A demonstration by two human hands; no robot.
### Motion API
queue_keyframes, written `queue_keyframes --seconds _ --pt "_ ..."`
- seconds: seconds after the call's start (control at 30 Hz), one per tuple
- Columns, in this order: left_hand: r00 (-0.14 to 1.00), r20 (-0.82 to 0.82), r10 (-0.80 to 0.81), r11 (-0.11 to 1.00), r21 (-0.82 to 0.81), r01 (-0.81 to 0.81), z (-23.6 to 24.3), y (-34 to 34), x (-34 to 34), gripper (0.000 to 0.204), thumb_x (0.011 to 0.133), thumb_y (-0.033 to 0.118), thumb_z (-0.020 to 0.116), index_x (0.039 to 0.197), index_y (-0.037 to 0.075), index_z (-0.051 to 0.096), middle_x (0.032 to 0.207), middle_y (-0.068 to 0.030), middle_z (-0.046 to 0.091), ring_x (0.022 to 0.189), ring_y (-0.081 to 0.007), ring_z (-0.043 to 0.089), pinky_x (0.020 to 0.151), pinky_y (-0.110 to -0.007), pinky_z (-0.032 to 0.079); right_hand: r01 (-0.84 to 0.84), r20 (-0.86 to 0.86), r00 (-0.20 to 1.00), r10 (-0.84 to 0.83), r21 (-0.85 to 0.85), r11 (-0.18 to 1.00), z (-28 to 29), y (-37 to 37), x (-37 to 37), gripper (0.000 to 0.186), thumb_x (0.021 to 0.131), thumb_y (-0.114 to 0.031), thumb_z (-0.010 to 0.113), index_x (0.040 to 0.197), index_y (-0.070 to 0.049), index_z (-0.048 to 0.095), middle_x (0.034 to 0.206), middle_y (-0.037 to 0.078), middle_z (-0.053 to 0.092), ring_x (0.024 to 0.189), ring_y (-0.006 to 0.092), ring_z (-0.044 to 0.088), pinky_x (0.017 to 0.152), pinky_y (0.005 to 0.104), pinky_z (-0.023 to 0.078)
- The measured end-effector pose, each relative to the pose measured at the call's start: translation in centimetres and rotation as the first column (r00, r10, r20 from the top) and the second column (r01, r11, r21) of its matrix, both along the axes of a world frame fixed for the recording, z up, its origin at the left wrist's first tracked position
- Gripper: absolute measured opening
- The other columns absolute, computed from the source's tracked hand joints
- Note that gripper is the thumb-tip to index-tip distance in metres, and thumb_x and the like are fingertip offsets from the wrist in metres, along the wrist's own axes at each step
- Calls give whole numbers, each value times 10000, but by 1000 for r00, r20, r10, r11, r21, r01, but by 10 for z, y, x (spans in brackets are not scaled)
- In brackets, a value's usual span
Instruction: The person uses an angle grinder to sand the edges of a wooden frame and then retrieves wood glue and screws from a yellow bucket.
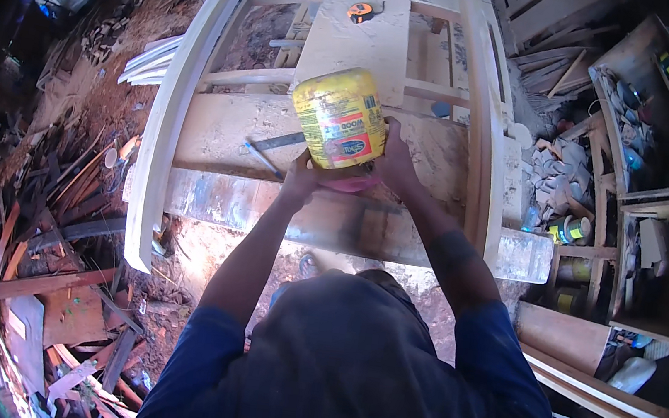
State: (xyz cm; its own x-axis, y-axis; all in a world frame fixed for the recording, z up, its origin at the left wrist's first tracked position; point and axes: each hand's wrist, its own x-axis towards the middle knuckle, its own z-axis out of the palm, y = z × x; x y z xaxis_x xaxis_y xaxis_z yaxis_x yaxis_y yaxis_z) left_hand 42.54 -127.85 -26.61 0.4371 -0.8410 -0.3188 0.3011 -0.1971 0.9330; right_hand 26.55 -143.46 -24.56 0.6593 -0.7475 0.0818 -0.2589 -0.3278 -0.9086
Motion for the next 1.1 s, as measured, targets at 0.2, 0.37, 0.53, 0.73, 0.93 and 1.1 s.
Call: queue_keyframes --seconds 0.2,0.37,0.53,0.73,0.93,1.1 --pt "951 297 -89 977 210 26 6 3 3 543 776 43 738 1283 -3 550 1095 -108 658 941 -221 708 785 -336 615 -10 78 997 9 9 1000 15 12 -9 642 889 -13 653 1431 -38 310 1259 266 634 1167 402 637 993 442 496" --pt "974 227 -20 995 100 -3 24 6 -1 526 746 -1 682 1258 -23 560 1082 -121 650 918 -235 707 786 -356 623 19 218 976 14 -150 989 37 17 -17 585 901 -7 623 1413 -15 338 1256 255 636 1174 391 636 998 430 493" --pt "992 123 -3 1000 -20 6 43 5 -7 529 755 5 675 1271 -33 564 1001 -136 685 758 -222 707 655 -331 601 19 222 975 4 -102 995 43 12 -14 500 934 -24 551 1396 -28 360 1260 259 630 1184 401 628 997 443 484" --pt "999 49 -22 1000 -16 23 40 10 -5 569 774 -23 645 1330 -38 525 1057 -155 664 871 -254 711 736 -365 624 127 201 975 -92 -164 978 60 14 -6 495 934 -35 537 1399 -71 374 1204 283 646 1144 457 625 937 486 496" --pt "1000 13 -21 995 -92 22 36 14 0 630 784 -36 647 1396 3 504 1008 -115 650 862 -241 712 738 -359 623 173 80 983 -164 -119 978 82 7 0 498 912 -30 547 1386 -76 400 1135 290 669 1099 486 623 875 518 498" --pt "981 166 -100 995 42 94 23 15 7 766 765 -52 602 1508 -2 423 1205 -139 640 894 -219 720 735 -329 620 105 146 985 -92 -82 991 80 3 -11 591 846 -261 756 1339 -94 475 1133 236 685 1066 428 662 870 498 526"
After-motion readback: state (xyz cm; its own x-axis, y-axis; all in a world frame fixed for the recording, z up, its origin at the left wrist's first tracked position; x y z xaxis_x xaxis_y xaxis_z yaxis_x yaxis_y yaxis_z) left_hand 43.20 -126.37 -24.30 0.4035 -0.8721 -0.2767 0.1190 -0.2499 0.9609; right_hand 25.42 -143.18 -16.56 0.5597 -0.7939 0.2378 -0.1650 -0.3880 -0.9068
